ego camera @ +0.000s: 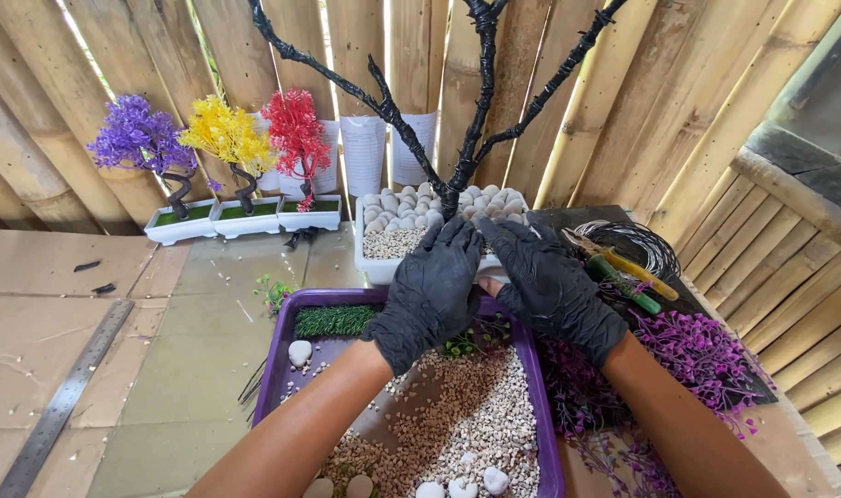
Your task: Decorating the base of an artificial bonsai tree by placing white stones and green moss into the pot.
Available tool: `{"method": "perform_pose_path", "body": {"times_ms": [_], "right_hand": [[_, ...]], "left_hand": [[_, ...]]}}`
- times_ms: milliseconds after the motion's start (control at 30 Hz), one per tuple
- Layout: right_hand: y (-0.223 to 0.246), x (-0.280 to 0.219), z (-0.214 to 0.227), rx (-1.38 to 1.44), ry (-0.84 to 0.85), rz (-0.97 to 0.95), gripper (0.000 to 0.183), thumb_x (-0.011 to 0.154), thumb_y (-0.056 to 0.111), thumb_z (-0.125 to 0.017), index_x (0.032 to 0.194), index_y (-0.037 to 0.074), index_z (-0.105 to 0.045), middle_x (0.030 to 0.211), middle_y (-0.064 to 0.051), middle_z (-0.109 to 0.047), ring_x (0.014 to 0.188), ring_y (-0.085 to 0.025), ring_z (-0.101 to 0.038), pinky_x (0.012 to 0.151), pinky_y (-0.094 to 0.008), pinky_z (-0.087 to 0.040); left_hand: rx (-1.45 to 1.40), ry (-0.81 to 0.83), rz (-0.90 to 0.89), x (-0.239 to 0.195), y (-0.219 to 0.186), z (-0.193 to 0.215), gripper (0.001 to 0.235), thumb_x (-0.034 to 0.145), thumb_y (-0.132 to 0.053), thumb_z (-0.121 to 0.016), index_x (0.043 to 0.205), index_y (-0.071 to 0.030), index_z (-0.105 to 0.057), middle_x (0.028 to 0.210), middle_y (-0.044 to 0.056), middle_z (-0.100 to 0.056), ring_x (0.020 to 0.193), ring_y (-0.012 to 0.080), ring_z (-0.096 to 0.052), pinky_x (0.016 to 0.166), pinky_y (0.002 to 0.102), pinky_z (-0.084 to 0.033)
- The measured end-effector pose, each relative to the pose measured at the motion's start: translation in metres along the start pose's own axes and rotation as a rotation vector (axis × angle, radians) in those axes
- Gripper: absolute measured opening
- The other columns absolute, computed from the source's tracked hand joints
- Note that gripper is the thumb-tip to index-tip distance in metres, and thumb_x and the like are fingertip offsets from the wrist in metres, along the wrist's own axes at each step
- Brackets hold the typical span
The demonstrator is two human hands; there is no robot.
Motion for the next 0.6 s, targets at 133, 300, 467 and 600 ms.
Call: {"method": "perform_pose_path", "body": {"times_ms": [133,300,467,600], "right_hand": [[0.002,-0.001,0.000,-0.126,-0.009,0.048,0.077,0.092,0.049,-0.067,0.158,0.017,-0.045,0.152,-0.018,-0.053,0.139,-0.038,-0.050,0.121,-0.048,-0.033],[0.012,-0.009,-0.015,-0.028,-0.047,0.008,0.074,0.094,0.046,-0.064,0.157,0.013,-0.045,0.148,-0.021,-0.056,0.132,-0.040,-0.055,0.122,-0.050,-0.034],[0.009,-0.010,-0.016,-0.072,-0.029,0.022,0.072,0.090,0.046,-0.070,0.153,0.016,-0.050,0.149,-0.014,-0.057,0.137,-0.032,-0.054,0.125,-0.046,-0.030],[0.014,-0.005,-0.006,-0.147,-0.038,0.034,0.070,0.093,0.045,-0.067,0.153,0.013,-0.049,0.150,-0.014,-0.056,0.138,-0.032,-0.052,0.123,-0.047,-0.030]], "left_hand": [[-0.014,-0.031,-0.026,0.001,-0.003,0.014,0.083,0.083,-0.045,-0.072,0.150,-0.003,-0.049,0.147,0.026,-0.056,0.137,0.0468,-0.051,0.112,0.060,-0.045],[0.076,0.170,0.041,0.000,-0.003,0.038,0.085,0.074,-0.052,-0.065,0.145,-0.007,-0.054,0.146,0.017,-0.058,0.138,0.0355,-0.053,0.115,0.050,-0.043],[0.091,0.230,0.050,-0.011,0.004,0.046,0.087,0.070,-0.045,-0.070,0.146,-0.005,-0.054,0.146,0.020,-0.057,0.137,0.0395,-0.053,0.112,0.054,-0.044],[0.076,0.161,0.033,-0.021,0.011,0.059,0.086,0.074,-0.035,-0.068,0.149,0.000,-0.049,0.149,0.025,-0.054,0.137,0.0443,-0.051,0.117,0.054,-0.038]]}}
Point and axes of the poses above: each hand's wrist, its own x-axis towards the middle knuckle, its own z-axis out of the back of the hand, y = z × x, the point moved 2 cm from there along x, towards the middle knuckle
